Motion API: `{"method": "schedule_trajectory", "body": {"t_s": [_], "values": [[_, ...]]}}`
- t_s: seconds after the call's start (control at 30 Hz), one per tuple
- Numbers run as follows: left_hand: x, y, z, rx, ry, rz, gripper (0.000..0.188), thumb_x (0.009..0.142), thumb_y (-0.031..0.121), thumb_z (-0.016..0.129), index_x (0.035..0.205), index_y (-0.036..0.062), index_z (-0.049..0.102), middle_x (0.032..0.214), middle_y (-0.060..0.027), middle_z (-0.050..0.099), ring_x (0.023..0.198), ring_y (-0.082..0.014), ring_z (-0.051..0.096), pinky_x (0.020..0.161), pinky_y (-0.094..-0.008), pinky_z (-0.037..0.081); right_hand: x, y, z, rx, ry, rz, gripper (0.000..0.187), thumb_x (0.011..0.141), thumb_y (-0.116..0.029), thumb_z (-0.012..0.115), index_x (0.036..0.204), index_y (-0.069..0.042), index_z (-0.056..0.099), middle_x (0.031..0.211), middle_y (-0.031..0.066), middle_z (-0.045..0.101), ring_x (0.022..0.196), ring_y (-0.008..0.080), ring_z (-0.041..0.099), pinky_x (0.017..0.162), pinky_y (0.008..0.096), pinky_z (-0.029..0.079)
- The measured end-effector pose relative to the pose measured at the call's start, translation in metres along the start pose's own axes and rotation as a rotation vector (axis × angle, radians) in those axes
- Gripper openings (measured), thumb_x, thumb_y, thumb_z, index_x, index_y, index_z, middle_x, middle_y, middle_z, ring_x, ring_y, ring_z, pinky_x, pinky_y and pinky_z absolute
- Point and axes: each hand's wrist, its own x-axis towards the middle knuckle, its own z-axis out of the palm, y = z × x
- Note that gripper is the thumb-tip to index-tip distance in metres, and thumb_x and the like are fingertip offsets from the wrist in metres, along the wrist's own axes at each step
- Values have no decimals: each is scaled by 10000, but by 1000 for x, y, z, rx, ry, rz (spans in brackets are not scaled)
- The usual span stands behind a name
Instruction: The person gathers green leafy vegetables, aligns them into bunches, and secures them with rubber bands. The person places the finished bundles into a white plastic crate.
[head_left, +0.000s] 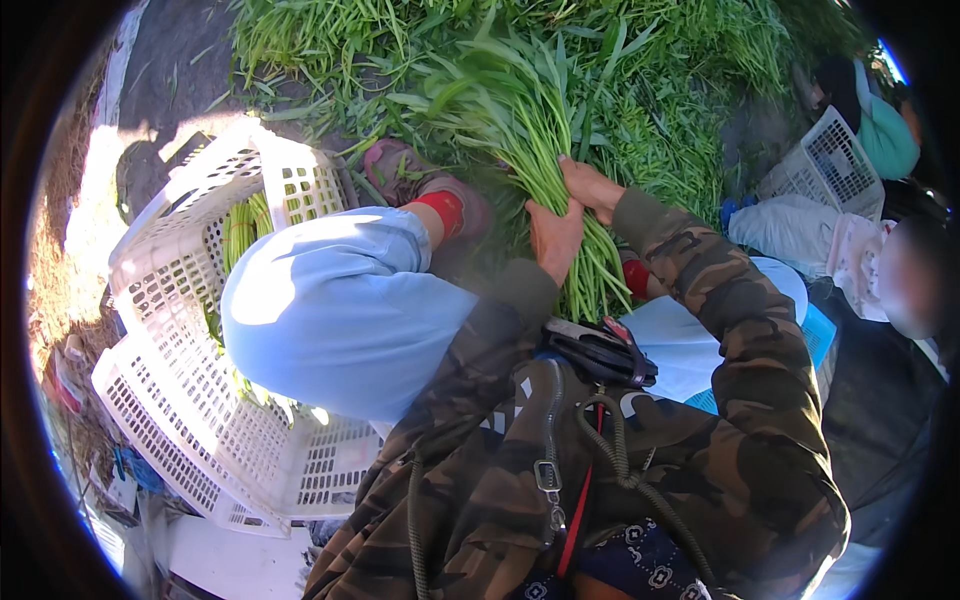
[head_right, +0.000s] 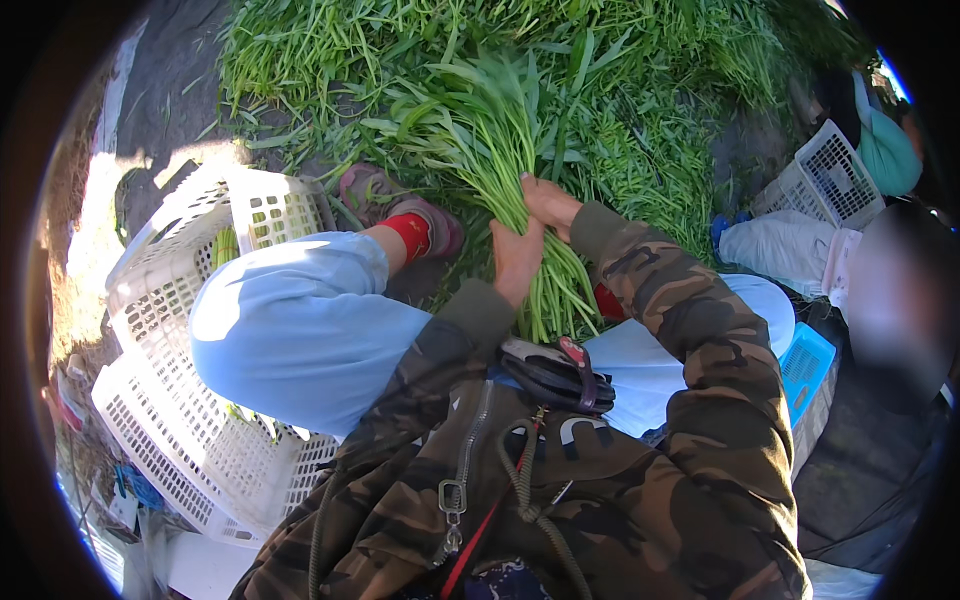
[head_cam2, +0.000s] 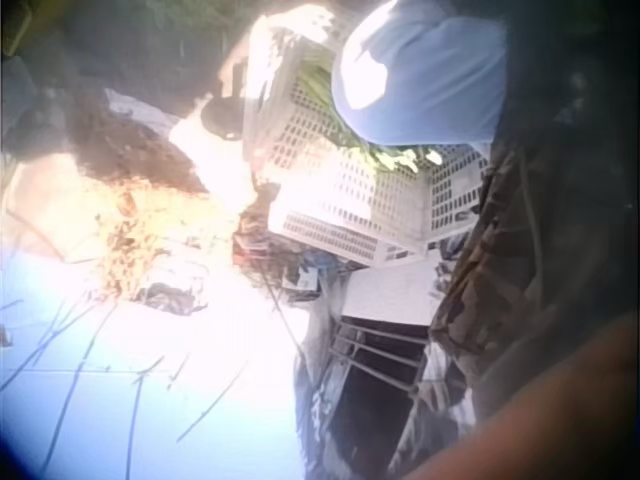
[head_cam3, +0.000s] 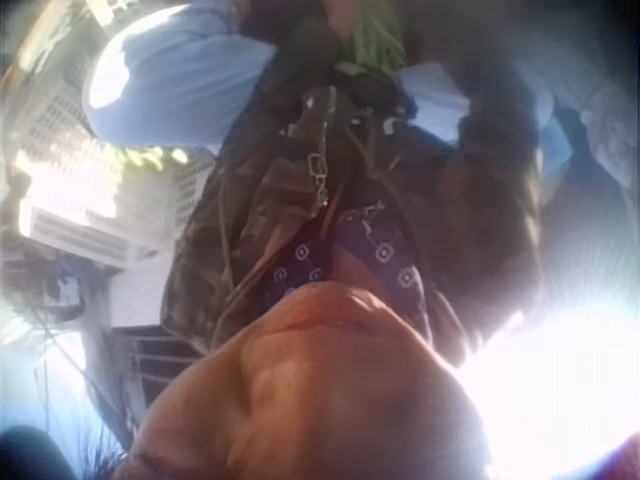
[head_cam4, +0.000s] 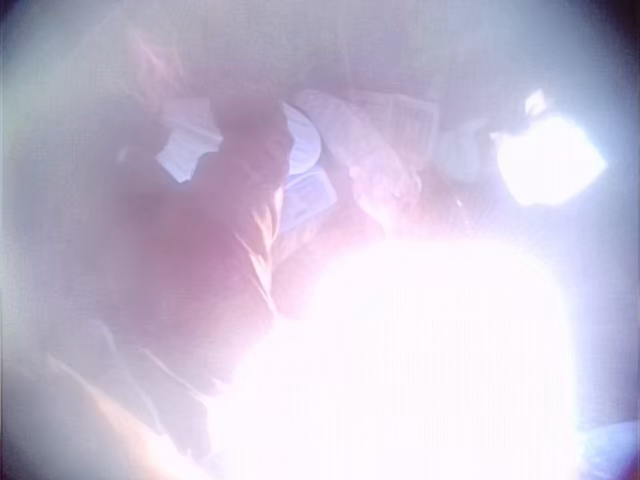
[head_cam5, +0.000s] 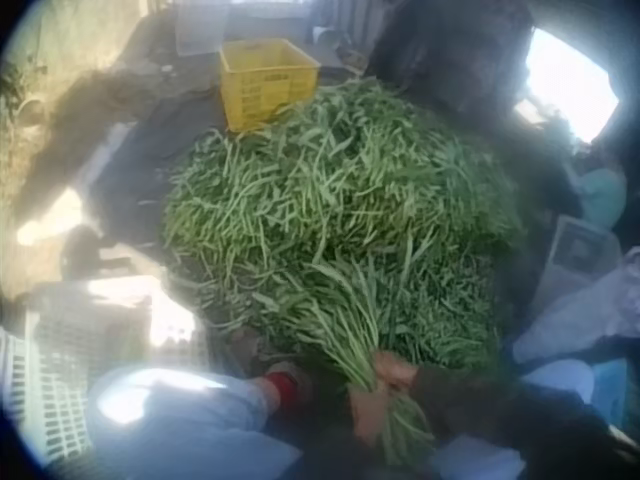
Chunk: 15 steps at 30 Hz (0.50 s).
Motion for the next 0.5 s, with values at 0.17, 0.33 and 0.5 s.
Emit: {"method": "schedule_trajectory", "body": {"t_s": [0.17,0.33,0.5], "values": [[-9,6,-3,97,-56,15,628,813,352,681,1164,-76,384,1109,-251,584,1004,-339,596,856,-399,456,-29,1,-7,88,-172,-22,523,1033,-315,153,1355,7,412,1324,172,493,1206,260,469,1051,397,337],[-10,4,1,147,-114,120,640,810,360,686,1157,-72,365,1089,-261,594,990,-382,601,835,-428,462,-53,4,-12,189,-196,-16,517,1035,-326,149,1379,-29,396,1336,141,494,1247,250,446,1085,382,324],[-12,17,-2,277,-96,143,606,804,347,687,1136,-48,369,1049,-293,587,952,-447,588,791,-476,465,-49,-2,-15,126,-254,-129,588,981,-472,394,1339,-8,442,1255,141,534,1157,188,490,992,344,389]]}}
